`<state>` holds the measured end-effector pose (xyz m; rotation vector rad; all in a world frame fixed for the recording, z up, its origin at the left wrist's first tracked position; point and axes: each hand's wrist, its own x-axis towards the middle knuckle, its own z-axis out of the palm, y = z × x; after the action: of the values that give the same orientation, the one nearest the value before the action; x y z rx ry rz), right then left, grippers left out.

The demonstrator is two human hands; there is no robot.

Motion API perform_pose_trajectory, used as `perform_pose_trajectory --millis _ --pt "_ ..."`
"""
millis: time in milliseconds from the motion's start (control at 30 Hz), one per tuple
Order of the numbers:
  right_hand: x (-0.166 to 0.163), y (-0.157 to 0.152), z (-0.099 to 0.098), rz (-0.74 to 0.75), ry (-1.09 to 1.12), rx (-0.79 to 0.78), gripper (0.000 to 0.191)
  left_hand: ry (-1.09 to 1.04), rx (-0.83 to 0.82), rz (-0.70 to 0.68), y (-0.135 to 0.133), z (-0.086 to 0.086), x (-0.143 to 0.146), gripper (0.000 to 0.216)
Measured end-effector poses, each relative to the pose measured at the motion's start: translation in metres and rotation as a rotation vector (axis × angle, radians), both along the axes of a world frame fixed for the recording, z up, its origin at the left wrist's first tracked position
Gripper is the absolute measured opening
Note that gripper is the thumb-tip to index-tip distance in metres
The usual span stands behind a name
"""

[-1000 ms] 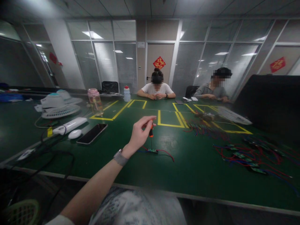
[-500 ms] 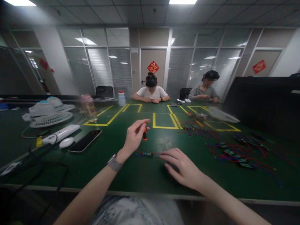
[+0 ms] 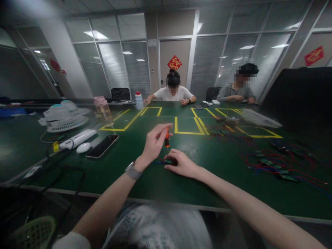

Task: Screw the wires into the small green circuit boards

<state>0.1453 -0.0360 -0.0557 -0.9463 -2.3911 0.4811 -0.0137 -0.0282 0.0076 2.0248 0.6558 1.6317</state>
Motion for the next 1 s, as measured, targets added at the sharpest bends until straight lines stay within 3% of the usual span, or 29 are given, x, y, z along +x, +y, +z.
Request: perform_pose_trajectory --millis 300,567,1000 --pt "0.015 0.002 -0.005 -0.044 0.051 -0.028 0.016 0.036 0.069 0.142 -0.001 0.004 -0.001 0.016" --pt "0.016 0.001 -0.004 -0.055 0.050 -0.025 0.020 0.017 0.028 0.000 0.001 0.005 0.000 0.029" --pt "0.015 -0.001 -0.003 -0.065 0.037 -0.019 0.018 -0.028 -0.013 -0.054 0.002 0.004 0.003 0.026"
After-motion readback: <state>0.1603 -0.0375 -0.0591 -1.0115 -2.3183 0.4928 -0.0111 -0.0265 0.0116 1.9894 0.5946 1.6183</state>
